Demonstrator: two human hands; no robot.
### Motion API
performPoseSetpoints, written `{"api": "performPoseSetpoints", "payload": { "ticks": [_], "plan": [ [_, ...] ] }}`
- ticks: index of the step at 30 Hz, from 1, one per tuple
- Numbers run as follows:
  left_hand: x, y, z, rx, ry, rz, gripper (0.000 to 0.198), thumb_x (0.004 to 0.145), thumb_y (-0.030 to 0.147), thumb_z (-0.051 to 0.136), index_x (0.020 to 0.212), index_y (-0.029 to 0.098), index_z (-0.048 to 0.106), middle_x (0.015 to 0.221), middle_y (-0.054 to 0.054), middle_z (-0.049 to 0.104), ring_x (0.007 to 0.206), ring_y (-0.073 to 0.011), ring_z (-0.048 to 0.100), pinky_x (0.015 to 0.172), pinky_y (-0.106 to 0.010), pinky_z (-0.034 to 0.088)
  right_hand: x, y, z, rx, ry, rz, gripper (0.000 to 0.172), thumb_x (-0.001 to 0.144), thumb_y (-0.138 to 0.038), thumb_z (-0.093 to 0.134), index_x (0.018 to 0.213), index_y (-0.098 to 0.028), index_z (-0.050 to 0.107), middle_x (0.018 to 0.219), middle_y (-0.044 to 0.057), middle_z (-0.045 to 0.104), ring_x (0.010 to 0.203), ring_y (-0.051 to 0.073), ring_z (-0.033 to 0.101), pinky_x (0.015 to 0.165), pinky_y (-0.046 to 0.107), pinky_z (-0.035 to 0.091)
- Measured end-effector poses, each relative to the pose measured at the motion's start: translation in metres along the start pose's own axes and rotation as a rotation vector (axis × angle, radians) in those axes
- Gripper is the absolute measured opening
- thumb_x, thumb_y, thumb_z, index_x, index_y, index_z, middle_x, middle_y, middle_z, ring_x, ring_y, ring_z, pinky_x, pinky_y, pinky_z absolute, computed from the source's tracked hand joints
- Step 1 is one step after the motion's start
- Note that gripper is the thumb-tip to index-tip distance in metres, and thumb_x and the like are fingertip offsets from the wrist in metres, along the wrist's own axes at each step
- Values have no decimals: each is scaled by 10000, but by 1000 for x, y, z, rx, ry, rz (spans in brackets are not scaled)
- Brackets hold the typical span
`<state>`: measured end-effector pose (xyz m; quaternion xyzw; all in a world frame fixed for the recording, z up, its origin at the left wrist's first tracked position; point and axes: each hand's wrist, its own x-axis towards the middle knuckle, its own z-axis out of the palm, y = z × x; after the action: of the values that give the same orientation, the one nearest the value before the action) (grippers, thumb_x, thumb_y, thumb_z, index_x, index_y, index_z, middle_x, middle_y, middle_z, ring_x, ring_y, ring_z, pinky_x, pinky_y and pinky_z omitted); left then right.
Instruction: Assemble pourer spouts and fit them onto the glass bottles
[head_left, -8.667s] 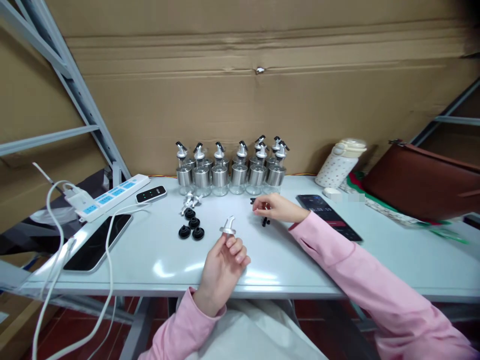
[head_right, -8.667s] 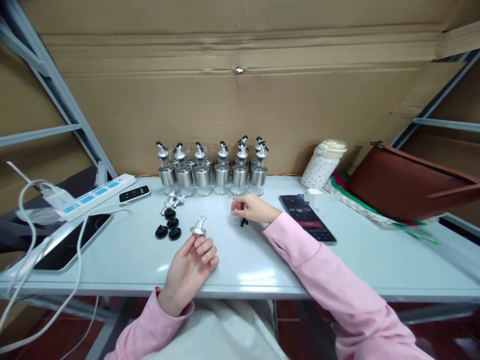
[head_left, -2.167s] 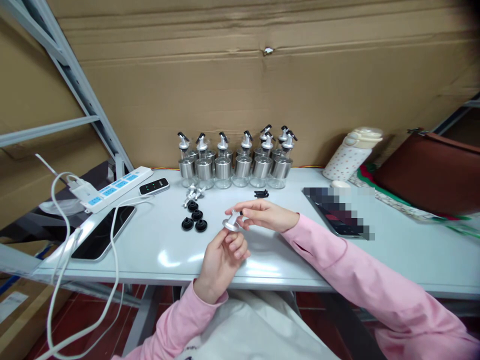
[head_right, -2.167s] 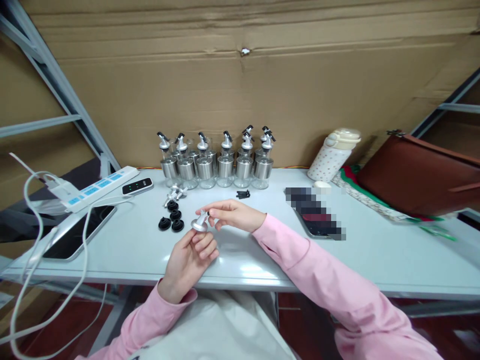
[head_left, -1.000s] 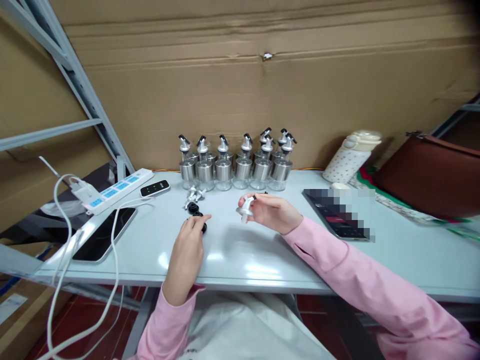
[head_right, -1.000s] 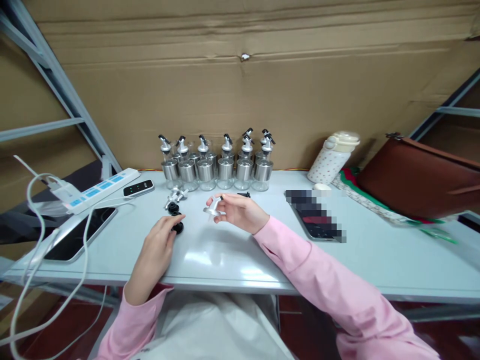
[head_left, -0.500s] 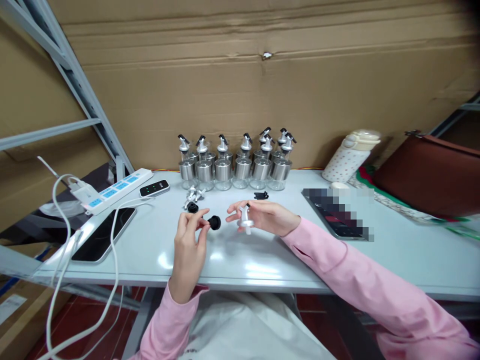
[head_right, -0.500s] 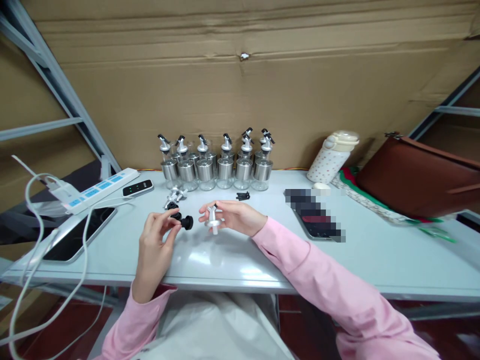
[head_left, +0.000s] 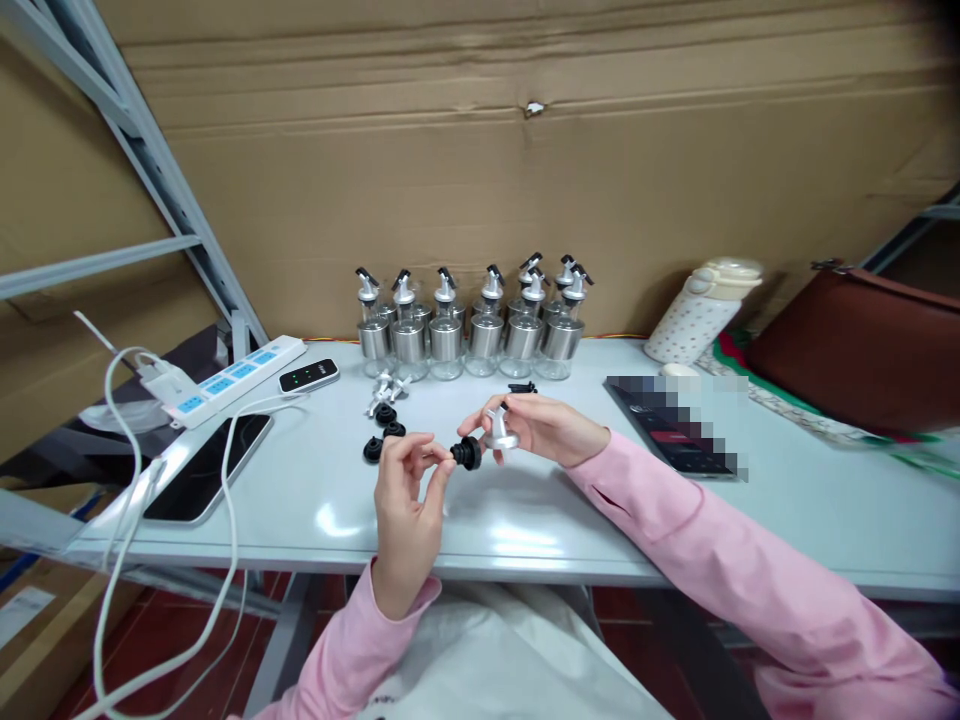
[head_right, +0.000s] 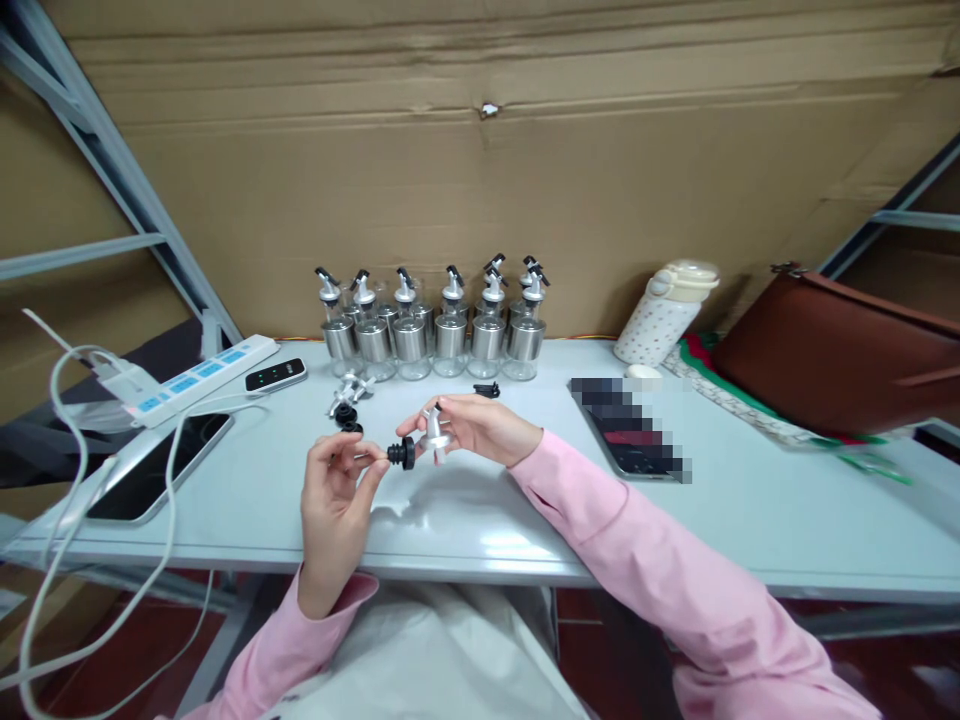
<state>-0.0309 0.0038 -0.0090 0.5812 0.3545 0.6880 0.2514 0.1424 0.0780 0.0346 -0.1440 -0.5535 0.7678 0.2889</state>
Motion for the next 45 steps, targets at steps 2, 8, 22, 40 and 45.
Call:
{"api": "performPoseSetpoints", "payload": {
  "ticks": [2,8,22,40,45],
  "plan": [
    [0,0,0,25,-19,13,265,795,107,557,1013,238,485,861,6,420,788,-94,544,741,-232,455,0,0,1,18,-4,1,287,850,-365,499,855,-88,575,1028,155,626,763,143,622,665,271,504],
    [2,5,-3,148,-50,83,309,802,116,541,1075,247,481,976,-34,451,877,-135,536,766,-277,462,-1,-4,3,69,12,9,271,835,-346,522,822,-82,580,946,149,658,783,176,654,648,248,516],
    [-5,15,10,-343,-164,-333,171,767,194,613,935,218,598,967,-30,536,867,-137,569,725,-220,456,-5,-12,10,96,-37,53,287,830,-368,489,796,-95,567,927,143,641,708,169,651,584,251,509],
    [-5,10,17,-1015,-163,-882,207,727,248,684,849,116,582,779,-28,592,602,-54,521,607,-161,447,1,0,14,23,105,-192,243,785,-358,582,892,-149,645,966,66,546,849,134,507,717,260,444],
    [-4,10,17,-996,-168,-887,201,726,246,684,843,111,593,768,-39,625,617,-65,560,624,-166,473,1,0,14,2,118,-142,260,766,-359,595,876,-129,646,964,73,553,826,132,504,721,254,437]
  ]
}}
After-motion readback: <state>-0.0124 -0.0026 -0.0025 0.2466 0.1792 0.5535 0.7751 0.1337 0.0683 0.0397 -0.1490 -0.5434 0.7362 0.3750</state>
